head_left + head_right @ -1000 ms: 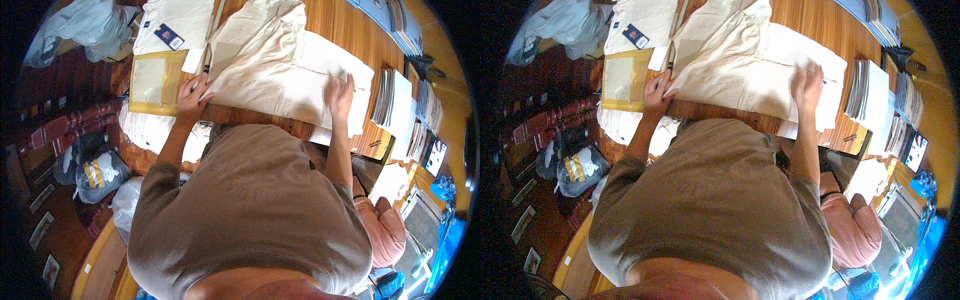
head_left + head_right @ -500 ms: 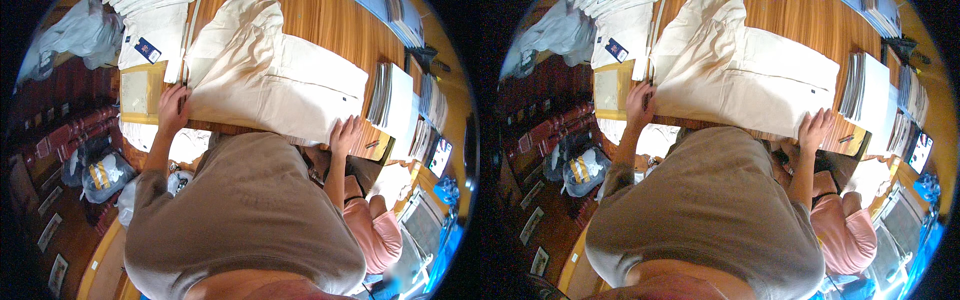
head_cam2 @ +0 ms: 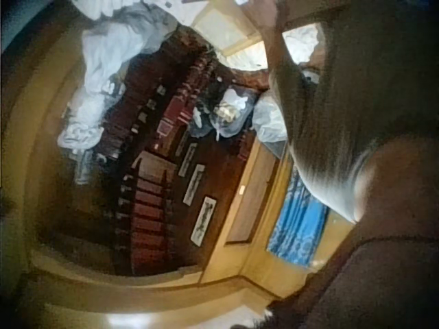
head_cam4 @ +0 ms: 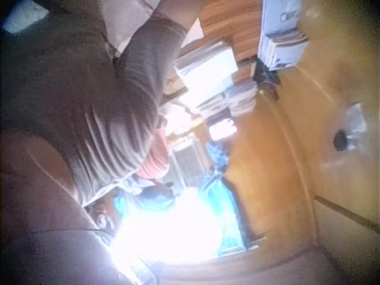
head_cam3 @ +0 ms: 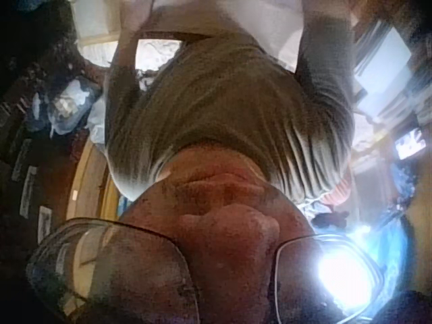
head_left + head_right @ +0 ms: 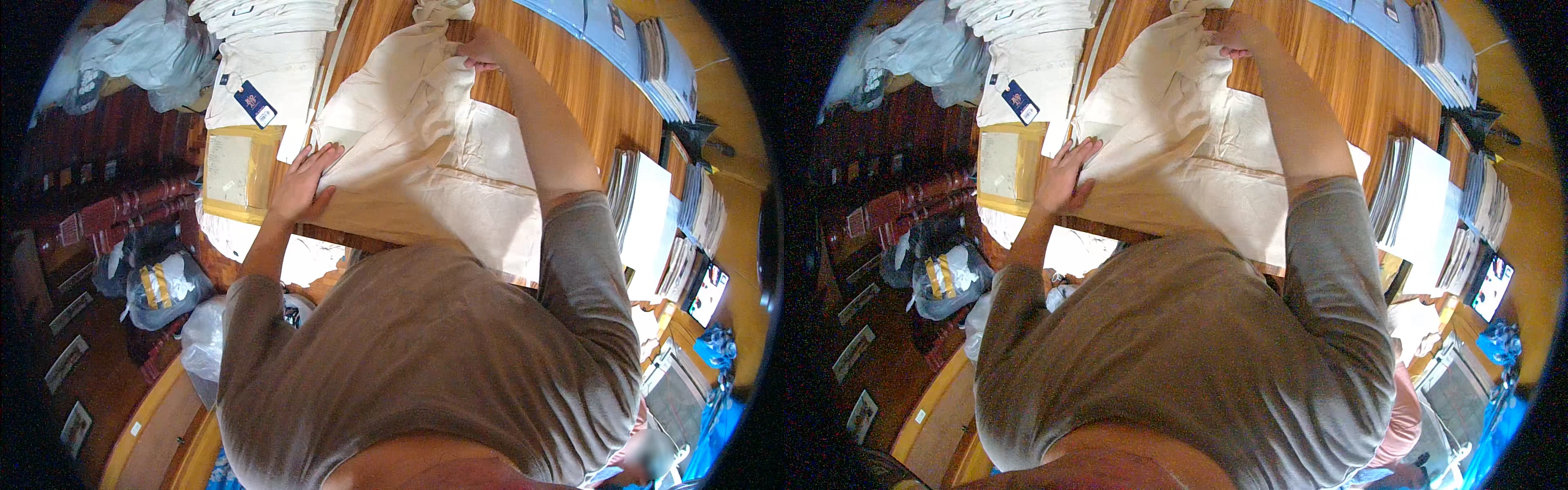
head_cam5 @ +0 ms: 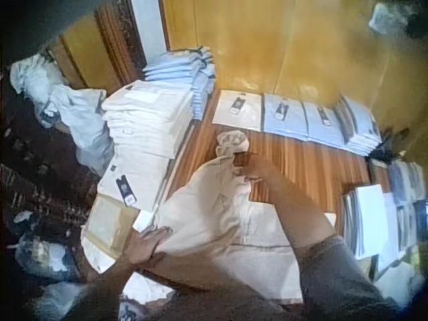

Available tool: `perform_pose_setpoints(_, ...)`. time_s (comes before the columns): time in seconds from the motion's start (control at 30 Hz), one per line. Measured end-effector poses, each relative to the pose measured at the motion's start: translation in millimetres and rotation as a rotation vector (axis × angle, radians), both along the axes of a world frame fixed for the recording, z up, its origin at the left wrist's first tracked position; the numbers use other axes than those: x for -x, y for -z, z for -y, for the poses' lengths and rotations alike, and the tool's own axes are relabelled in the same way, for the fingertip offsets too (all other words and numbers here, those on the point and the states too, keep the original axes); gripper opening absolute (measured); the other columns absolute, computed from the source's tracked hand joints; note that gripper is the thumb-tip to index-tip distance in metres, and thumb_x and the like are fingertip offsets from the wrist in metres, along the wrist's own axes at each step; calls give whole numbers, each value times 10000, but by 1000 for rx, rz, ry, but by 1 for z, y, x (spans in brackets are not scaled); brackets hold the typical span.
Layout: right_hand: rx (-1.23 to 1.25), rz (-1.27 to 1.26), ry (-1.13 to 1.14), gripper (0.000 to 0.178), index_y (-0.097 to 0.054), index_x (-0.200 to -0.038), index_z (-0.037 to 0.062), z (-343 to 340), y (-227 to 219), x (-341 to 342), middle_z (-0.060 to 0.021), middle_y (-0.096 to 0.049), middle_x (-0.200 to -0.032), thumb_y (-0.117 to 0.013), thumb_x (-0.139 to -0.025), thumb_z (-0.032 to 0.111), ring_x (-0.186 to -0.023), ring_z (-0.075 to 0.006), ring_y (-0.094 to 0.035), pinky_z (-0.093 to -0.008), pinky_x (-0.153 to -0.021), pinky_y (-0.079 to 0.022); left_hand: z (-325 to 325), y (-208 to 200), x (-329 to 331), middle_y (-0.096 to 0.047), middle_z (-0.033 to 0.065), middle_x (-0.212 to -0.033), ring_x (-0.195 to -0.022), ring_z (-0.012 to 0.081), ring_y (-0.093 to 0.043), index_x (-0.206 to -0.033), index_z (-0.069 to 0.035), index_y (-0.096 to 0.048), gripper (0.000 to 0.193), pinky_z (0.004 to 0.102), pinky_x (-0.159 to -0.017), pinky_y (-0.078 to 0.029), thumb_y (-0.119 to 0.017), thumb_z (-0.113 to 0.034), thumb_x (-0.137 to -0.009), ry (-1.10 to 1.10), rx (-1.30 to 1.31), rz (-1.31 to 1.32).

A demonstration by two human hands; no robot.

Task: The person folds shirts by hand on a wooden table, using a cardboard template for uniform sizing and placing them into stacks.

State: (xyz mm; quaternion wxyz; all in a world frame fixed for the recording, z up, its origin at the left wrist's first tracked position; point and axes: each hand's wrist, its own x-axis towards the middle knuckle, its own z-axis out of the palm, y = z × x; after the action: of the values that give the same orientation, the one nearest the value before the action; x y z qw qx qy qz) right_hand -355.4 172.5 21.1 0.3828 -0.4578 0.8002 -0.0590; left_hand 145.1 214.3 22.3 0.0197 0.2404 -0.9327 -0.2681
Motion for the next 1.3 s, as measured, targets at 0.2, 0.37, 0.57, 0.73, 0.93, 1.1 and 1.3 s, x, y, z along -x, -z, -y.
perform_pose_setpoints(0.2,498,116,-82,261,-690,-1162,22,-120,-116,-16,-64,-729,-787,-668,-990,217,-655,-147,-685,-303,-594,-554,-5,7,-6,-511,115,-1585,-1515,272,-422,-1599,-123,-383,817,504,-1300,-221,-720,-53,-857,-18,13,41)
perform_pose_setpoints(0.37,555,71,143,303,-680,-1239,68,-271,-120,-23,-23,-678,-739,-702,-941,24,-709,-102,-662,-275,-710,-546,-2,0,-5,-492,65,-1608,-1543,239,-381,-1608,-152,-370,1016,490,-1315,-204,-829,-49,-707,11,2,86)
perform_pose_setpoints(0.57,429,-171,134,488,-645,-1289,89,-421,-39,-105,-121,-718,-1157,-715,-827,-52,-1041,-296,-718,-387,-883,-595,-12,-16,-7,-376,46,-1688,-1576,265,-315,-1601,-126,-364,1062,489,-1317,-196,-848,-48,-659,116,90,153)
perform_pose_setpoints(0.73,505,-250,-37,764,-511,-1542,183,-425,-37,-145,-110,-430,-1642,-712,-817,55,-1526,-403,-370,-514,-1244,-330,-34,-16,-26,-384,66,-1683,-1571,304,-323,-1581,-114,-408,938,520,-1294,-224,-768,-3,-722,107,144,134)
perform_pose_setpoints(0.93,420,-317,-144,679,-431,-1608,171,-438,-2,-150,-81,-353,-1700,-670,-978,258,-1587,-343,-279,-563,-1287,-207,-38,3,-37,-408,92,-1672,-1560,318,-349,-1617,-103,-354,970,513,-1295,-223,-708,89,-734,88,192,135)
perform_pose_setpoints(1.1,359,-599,153,694,-362,-1638,107,-492,23,-134,-174,-279,-1722,-548,-1046,417,-1596,-406,-222,-624,-1270,-142,-36,15,-46,-414,62,-1673,-1560,304,-353,-1622,-112,-350,970,514,-1294,-224,-707,92,-743,50,177,134)
perform_pose_setpoints(1.3,426,-593,136,702,-405,-1601,67,-501,5,-124,-188,-391,-1639,-628,-982,312,-1506,-417,-355,-601,-1206,-287,-31,-22,-30,-504,91,-1604,-1514,306,-427,-1519,-91,-498,758,512,-1255,-290,-599,80,-788,106,113,147)
